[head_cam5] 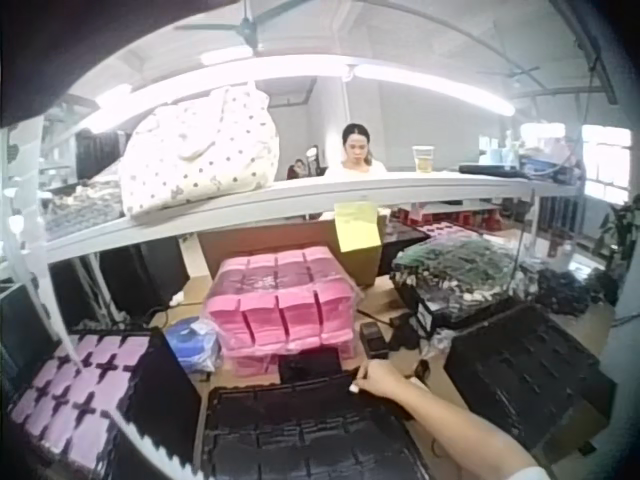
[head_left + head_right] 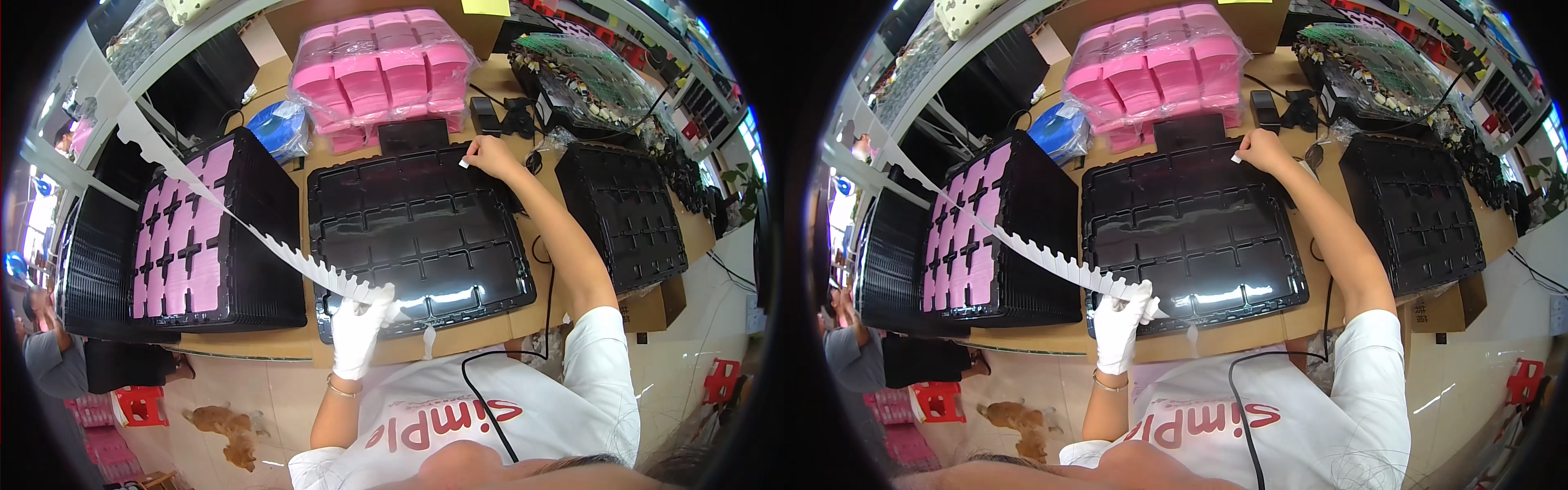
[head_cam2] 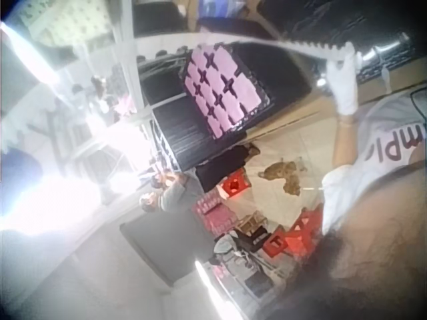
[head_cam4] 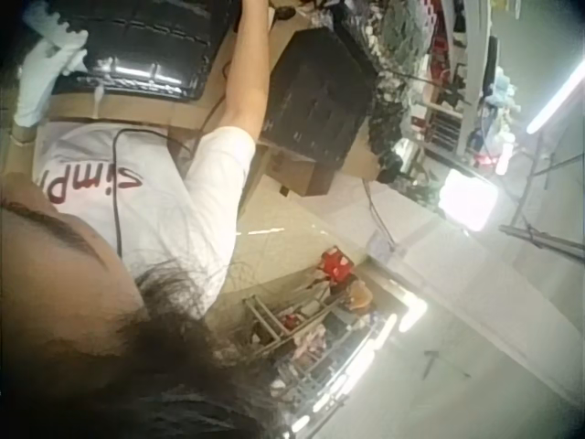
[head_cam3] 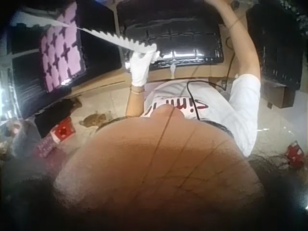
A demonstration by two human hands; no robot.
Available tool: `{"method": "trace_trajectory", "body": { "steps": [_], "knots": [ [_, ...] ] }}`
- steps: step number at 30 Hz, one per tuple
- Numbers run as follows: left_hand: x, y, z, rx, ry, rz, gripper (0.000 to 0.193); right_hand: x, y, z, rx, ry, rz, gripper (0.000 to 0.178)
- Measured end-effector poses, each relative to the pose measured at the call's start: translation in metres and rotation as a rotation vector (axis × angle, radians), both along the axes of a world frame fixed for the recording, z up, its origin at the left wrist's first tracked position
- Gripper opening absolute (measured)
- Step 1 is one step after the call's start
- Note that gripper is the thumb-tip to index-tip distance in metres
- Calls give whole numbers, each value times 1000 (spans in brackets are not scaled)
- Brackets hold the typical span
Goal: The person places pink foam inserts into black plastic trays and secures them with white zip ties. The person repeats this process for multiple trays, stacking the completed units on the left side of the table.
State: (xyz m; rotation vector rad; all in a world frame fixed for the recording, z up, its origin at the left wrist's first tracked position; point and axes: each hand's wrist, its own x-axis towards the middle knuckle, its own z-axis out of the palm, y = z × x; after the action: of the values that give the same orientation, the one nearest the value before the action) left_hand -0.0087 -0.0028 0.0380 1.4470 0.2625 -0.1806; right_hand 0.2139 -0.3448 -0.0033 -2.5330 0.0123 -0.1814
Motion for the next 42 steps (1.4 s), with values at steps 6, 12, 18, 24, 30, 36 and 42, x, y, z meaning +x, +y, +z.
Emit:
{"method": "trace_trajectory", "body": {
  "steps": [6,12,18,24,30,36,42],
  "knots": [
    [2,3,-3,0,17,-63,17,11,-6,-1,-38,120,-41,26],
    [1,3,-5,-10,3,-50,18,12,-2,-2,-52,127,-54,24],
    [0,3,-3,-9,2,-43,17,7,2,0,-28,88,-47,22],
    [1,0,1,2,9,-35,17,-18,-8,-2,322,77,144,16],
    [2,0,9,-37,50,-70,24,-107,24,30,1582,189,276,12],
    [-5,-18,14,-65,17,-88,27,-221,111,35,1468,449,246,27],
    [-19,-29,11,-25,8,-153,31,-262,143,35,927,59,183,9]
  ]
}}
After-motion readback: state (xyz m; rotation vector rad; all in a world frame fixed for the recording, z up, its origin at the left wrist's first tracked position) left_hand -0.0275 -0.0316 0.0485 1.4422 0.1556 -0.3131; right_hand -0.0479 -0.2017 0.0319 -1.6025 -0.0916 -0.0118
